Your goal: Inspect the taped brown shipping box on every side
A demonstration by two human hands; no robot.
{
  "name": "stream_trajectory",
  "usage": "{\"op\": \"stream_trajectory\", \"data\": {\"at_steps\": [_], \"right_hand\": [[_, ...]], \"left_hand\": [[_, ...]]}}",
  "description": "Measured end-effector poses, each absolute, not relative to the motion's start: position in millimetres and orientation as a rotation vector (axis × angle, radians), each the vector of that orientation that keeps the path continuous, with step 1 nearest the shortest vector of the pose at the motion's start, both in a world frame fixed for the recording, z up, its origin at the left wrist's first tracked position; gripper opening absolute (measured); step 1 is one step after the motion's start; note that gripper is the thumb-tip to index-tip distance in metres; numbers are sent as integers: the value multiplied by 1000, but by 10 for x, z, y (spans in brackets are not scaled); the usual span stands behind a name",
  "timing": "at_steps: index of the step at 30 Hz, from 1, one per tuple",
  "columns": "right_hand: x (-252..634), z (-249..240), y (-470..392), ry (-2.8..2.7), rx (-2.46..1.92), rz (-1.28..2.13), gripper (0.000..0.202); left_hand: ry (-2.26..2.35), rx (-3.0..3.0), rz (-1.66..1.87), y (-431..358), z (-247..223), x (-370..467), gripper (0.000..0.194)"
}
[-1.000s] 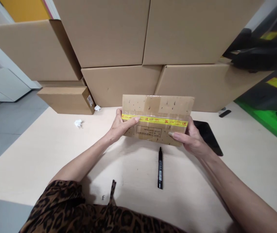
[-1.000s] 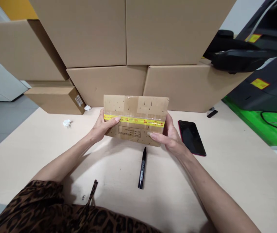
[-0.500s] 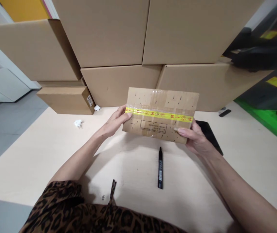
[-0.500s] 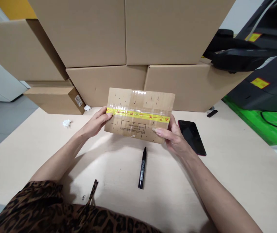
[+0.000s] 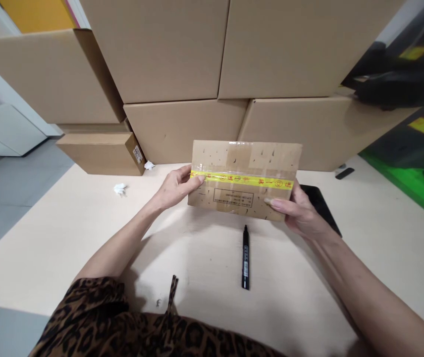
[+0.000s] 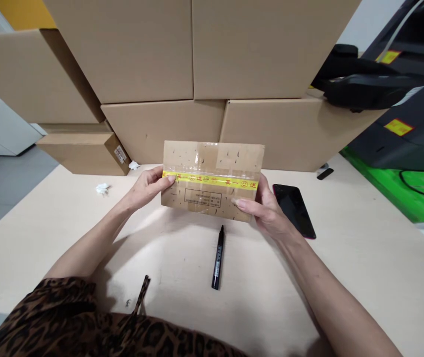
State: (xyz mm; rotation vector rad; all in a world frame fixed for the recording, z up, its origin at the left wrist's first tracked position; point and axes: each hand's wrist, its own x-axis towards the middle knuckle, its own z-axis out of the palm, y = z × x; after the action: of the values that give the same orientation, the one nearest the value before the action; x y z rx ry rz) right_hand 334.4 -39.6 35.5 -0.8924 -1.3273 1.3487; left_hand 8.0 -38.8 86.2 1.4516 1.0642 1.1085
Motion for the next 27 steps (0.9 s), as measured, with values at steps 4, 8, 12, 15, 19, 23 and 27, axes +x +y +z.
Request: {"op": "stream_trajectory", "data": {"at_steps": [4,8,12,15,19,23,27], "right_hand": [[3335,357,-396,-1308,-890,1357,82],[3319,351,-395,-1302,-895,1363,86],[3298,349,-394,-1295,-885,1366,86],[3280,336,-391,-1274,-900,1371,90],[3256,318,-394,-1230,-906,1390,97],[3240,316,-407,-1210,-910,1421,97],[3233,271,-392,-1204,-917,1408,92]], "left_hand": [[1122,1401,1139,-378,821,101,57],[1174,1332,1179,-378,774,134,68],[1208,1283,1207,-382,724,178,75],[1223,1249,1215,-385,693,213,78],[1234,1174,1226,-407,687,276,86],[1207,1102,1218,-423,657,330,92],[1197,1188,1274,-352,427,297,103]]}}
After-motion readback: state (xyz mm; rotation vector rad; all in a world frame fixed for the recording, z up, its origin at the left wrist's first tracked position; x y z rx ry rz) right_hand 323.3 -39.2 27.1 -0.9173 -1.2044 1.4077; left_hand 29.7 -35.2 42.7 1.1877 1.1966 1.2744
